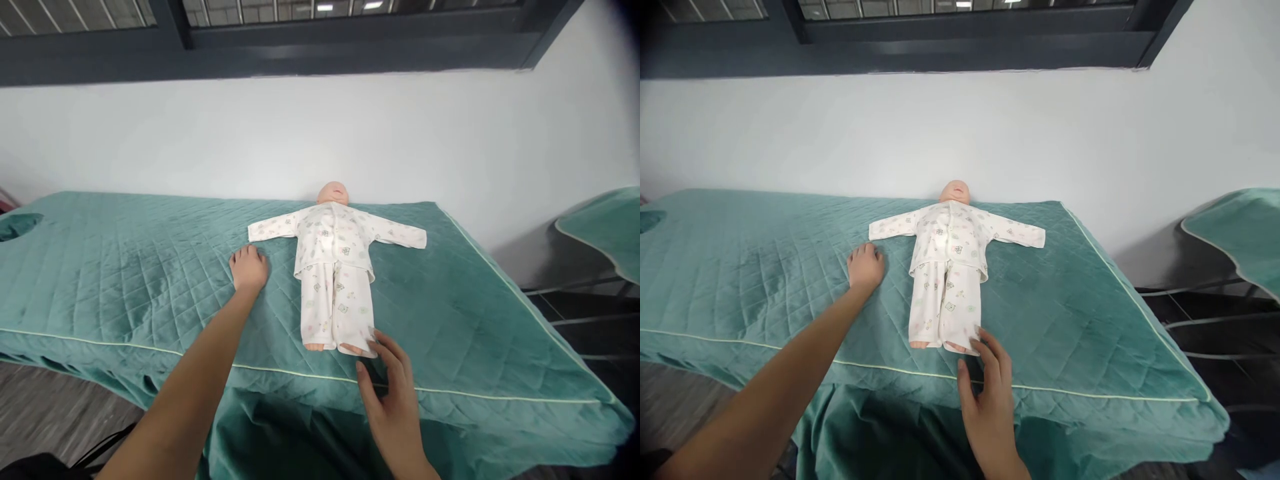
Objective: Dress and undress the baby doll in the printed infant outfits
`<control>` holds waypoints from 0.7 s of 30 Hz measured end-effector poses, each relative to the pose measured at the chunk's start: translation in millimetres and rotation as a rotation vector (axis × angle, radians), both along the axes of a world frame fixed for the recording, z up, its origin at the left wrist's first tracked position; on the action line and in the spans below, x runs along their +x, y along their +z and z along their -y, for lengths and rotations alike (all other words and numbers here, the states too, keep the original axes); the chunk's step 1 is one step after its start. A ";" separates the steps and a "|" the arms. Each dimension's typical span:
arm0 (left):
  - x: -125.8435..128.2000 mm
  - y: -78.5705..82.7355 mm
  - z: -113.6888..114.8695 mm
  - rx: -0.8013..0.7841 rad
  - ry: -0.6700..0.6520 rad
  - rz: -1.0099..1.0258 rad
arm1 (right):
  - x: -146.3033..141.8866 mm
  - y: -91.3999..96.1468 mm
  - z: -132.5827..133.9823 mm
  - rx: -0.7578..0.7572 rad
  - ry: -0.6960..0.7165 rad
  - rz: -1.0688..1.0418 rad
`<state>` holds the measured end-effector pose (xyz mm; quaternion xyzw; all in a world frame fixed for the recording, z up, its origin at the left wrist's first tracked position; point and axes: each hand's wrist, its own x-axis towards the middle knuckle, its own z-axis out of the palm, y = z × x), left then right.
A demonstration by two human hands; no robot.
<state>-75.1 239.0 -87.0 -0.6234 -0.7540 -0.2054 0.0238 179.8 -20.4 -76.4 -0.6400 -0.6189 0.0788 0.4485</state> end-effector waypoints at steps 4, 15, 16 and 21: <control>0.7 0.7 0.0 0.001 0.007 -0.004 | -7.8 4.0 3.4 0.085 -0.031 0.074; 1.3 3.7 1.4 -0.001 0.005 -0.004 | -43.2 33.6 -29.5 0.090 0.180 0.401; 1.2 3.4 1.3 0.000 0.007 -0.004 | -45.5 35.7 -33.1 0.078 0.186 0.403; -0.1 0.2 -0.3 0.003 0.004 0.002 | -50.1 38.6 -43.2 0.037 0.237 0.316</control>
